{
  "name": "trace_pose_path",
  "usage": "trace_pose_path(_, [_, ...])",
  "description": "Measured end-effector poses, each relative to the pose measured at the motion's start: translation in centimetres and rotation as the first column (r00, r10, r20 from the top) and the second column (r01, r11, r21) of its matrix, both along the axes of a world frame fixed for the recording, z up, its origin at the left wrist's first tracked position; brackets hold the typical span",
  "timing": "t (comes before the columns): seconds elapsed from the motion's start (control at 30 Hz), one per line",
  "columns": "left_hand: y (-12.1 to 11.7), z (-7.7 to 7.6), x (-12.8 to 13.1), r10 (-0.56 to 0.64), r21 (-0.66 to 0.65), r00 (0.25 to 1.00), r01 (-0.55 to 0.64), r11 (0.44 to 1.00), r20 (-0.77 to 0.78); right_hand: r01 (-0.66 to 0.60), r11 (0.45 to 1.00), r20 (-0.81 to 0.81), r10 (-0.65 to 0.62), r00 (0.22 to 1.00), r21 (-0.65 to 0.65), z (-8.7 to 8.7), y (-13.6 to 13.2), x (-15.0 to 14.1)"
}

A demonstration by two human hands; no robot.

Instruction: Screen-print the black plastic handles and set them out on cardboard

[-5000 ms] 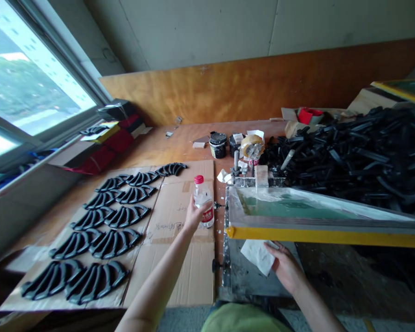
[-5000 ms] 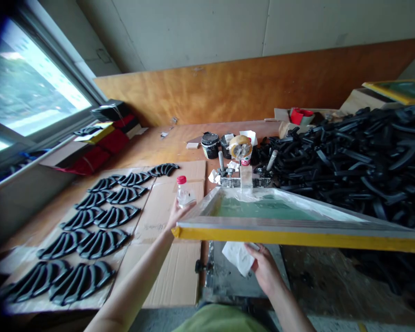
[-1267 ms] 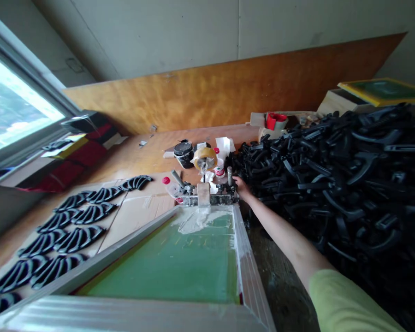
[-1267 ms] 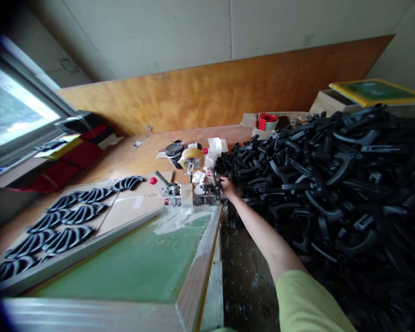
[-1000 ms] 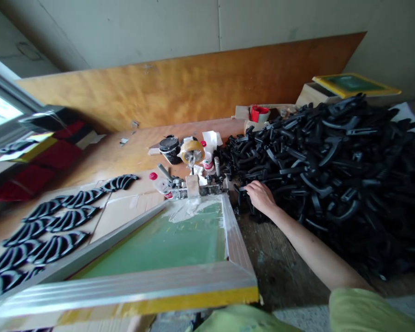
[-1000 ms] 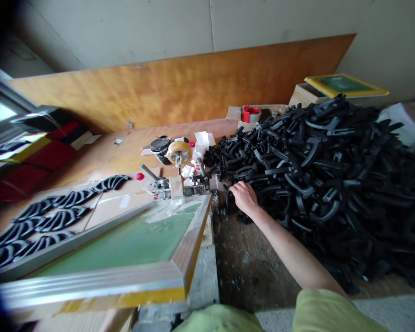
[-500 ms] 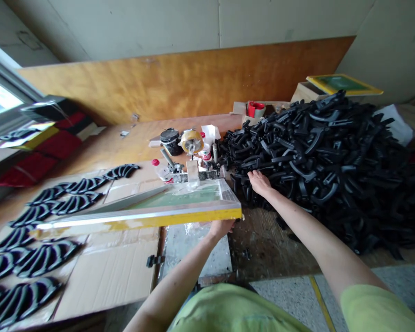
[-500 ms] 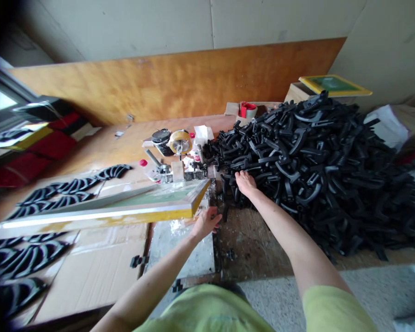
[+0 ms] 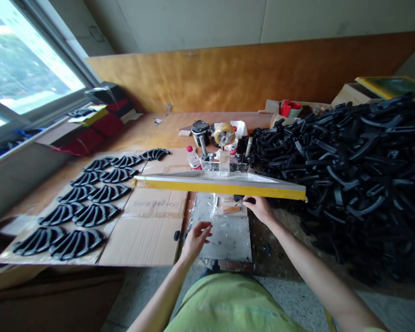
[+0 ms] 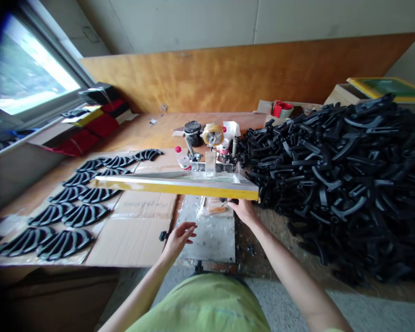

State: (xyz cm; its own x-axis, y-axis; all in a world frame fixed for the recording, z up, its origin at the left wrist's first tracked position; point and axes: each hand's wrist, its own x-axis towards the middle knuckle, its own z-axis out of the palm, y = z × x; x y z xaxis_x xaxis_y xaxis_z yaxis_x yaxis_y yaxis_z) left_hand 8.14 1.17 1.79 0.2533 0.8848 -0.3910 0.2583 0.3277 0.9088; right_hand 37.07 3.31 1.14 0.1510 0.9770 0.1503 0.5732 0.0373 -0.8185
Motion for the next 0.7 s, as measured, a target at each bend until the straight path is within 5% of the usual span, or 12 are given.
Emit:
trace_pose_path(0.1, [0.7, 0.2, -2.9, 0.082, 0.016, 0.997, -0.082, 0.996, 0.000, -0.223, 0.970, 0.168, 0.204, 0.964, 0.099, -0.1, 1.3, -3.7])
trace_pose_path(0.23, [1.6, 0.1, -5.5, 0.161, 0.041, 0.987, -0.162, 0.986, 0.022, -0.399, 0.911, 0.299, 0.354, 0.886, 0.104, -0.6, 2.0, -5.3])
trace_pose_path(0.5, [3.8, 1.0, -6.2, 0.174, 0.077, 0.982, -0.180, 0.981, 0.073, -0.392, 0.916, 0.308, 0.350, 0.885, 0.086, -1.0, 2.2, -5.6])
trace_pose_path(0.7, [7.8, 6.2, -4.5, 0.167, 0.233, 0.970, -0.206, 0.950, 0.174, -0.308, 0.939, 0.366, 0.234, 0.901, 0.156, -2.3, 2.1, -6.4])
